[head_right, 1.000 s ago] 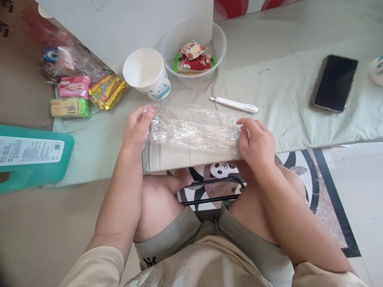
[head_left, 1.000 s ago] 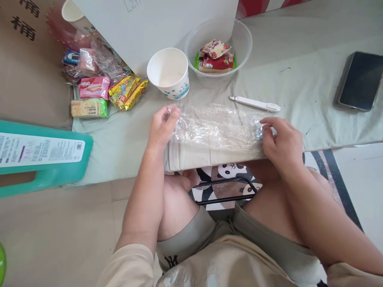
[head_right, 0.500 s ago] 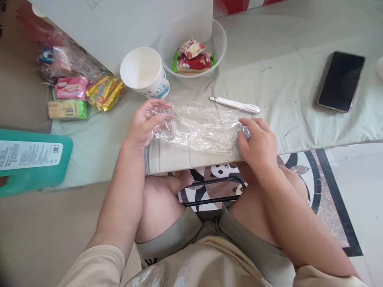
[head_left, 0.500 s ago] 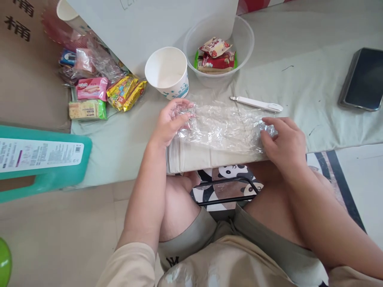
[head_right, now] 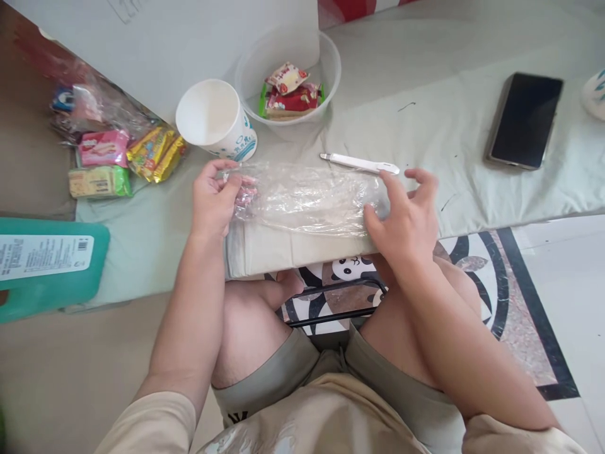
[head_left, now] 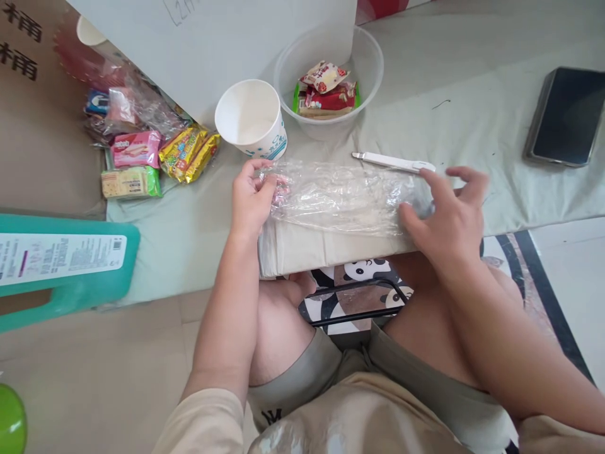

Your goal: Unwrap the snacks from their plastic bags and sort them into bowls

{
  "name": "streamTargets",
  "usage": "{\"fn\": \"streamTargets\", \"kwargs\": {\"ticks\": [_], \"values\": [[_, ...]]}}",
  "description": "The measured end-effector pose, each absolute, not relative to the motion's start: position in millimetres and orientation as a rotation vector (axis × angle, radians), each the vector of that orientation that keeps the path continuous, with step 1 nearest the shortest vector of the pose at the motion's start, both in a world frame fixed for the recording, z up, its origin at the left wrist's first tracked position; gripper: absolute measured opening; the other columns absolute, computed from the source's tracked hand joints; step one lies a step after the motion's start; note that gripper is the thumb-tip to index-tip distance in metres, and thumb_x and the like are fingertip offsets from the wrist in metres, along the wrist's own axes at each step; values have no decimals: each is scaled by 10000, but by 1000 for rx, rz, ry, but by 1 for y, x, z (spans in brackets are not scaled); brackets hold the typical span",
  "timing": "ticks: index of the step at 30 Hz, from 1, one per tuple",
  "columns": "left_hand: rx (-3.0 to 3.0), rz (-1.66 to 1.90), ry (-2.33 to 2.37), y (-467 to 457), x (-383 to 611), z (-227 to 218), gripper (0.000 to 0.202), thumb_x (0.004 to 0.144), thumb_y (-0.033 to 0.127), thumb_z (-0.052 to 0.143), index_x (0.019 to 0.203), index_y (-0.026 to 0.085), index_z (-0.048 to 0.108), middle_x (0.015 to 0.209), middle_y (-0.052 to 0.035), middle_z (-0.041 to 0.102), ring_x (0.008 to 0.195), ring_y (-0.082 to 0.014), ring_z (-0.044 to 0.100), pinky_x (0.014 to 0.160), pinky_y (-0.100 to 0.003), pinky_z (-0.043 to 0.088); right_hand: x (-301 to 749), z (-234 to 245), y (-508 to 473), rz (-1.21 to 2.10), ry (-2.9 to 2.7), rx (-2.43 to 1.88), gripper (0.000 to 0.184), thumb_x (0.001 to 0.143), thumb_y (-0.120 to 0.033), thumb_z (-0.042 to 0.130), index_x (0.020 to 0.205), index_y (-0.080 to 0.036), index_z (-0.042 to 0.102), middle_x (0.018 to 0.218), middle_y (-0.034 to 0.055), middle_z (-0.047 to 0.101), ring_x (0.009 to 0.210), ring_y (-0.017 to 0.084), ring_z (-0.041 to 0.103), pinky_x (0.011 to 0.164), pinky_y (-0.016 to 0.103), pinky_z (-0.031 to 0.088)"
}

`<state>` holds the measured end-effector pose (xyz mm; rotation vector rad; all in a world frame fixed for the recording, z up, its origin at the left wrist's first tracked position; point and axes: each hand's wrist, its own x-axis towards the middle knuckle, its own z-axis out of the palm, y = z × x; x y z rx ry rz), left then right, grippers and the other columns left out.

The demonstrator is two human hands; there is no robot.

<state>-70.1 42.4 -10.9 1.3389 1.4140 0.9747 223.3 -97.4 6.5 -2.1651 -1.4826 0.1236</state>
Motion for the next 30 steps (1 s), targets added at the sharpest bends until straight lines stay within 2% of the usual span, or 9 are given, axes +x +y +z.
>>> {"fn": "streamTargets", "kwargs": {"ticks": [2,6,10,13,16,18,22,27,30], "values": [[1404,1001,1417,40,-76,-11,214,908,356,698,1080,275,600,777,5,735,686,-170,742,614,-281,570,216,11,-100,41,-1553,-2026,483,876,-351,668,1339,-212,683,1391,215,572,1128,364,658,975,579,548],[1485,959,1441,24,-93,-3,363,854,385,762,1166,271,615,739,8,731,631,-155,701,575,-264,524,192,13,-106,215,-2054,-1622,416,980,-372,579,1373,-261,658,1400,150,677,1332,369,616,1130,569,482],[1484,870,1421,10,-104,3,578,766,356,833,1277,290,571,783,1,759,614,-161,699,526,-257,503,176,6,-111,366,-2357,-1591,512,1014,-383,555,1512,-268,580,1647,108,514,1544,386,444,1236,593,385],[1421,900,1540,18,-108,-2,388,807,317,765,1156,280,600,667,38,703,458,-129,585,448,-262,441,176,1,-113,396,-2397,-1640,546,1022,-410,550,1550,-270,552,1682,109,469,1577,392,398,1248,612,369],[1368,1000,1730,30,-113,-4,172,852,306,711,984,258,612,591,51,617,434,-121,522,441,-274,398,179,0,-115,372,-2403,-1646,537,1033,-421,536,1546,-265,561,1684,121,462,1575,400,402,1248,632,362],[1431,1142,1812,27,-112,4,84,900,321,666,897,262,605,604,41,593,484,-133,542,484,-290,413,179,1,-114,357,-2408,-1651,520,1037,-418,530,1531,-262,578,1682,128,462,1570,409,407,1242,644,363],[1991,1311,1669,-17,-83,28,146,985,302,566,864,265,640,760,-1,676,654,-164,603,657,-342,490,175,2,-113,349,-2421,-1675,515,1029,-411,544,1518,-260,590,1674,135,473,1559,418,422,1227,650,383],[2414,721,1237,-56,-29,21,188,956,230,560,978,228,747,989,-60,776,941,-245,676,878,-409,529,170,14,-123,398,-2355,-1709,539,1009,-363,561,1528,-219,582,1666,180,469,1543,455,435,1135,675,482],[2373,585,1320,-45,-27,6,260,909,138,553,987,244,777,1070,-68,782,1012,-276,667,927,-453,509,178,27,-131,542,-2234,-1633,476,1013,-332,549,1458,-189,637,1585,196,565,1431,408,586,1061,600,577]]}}
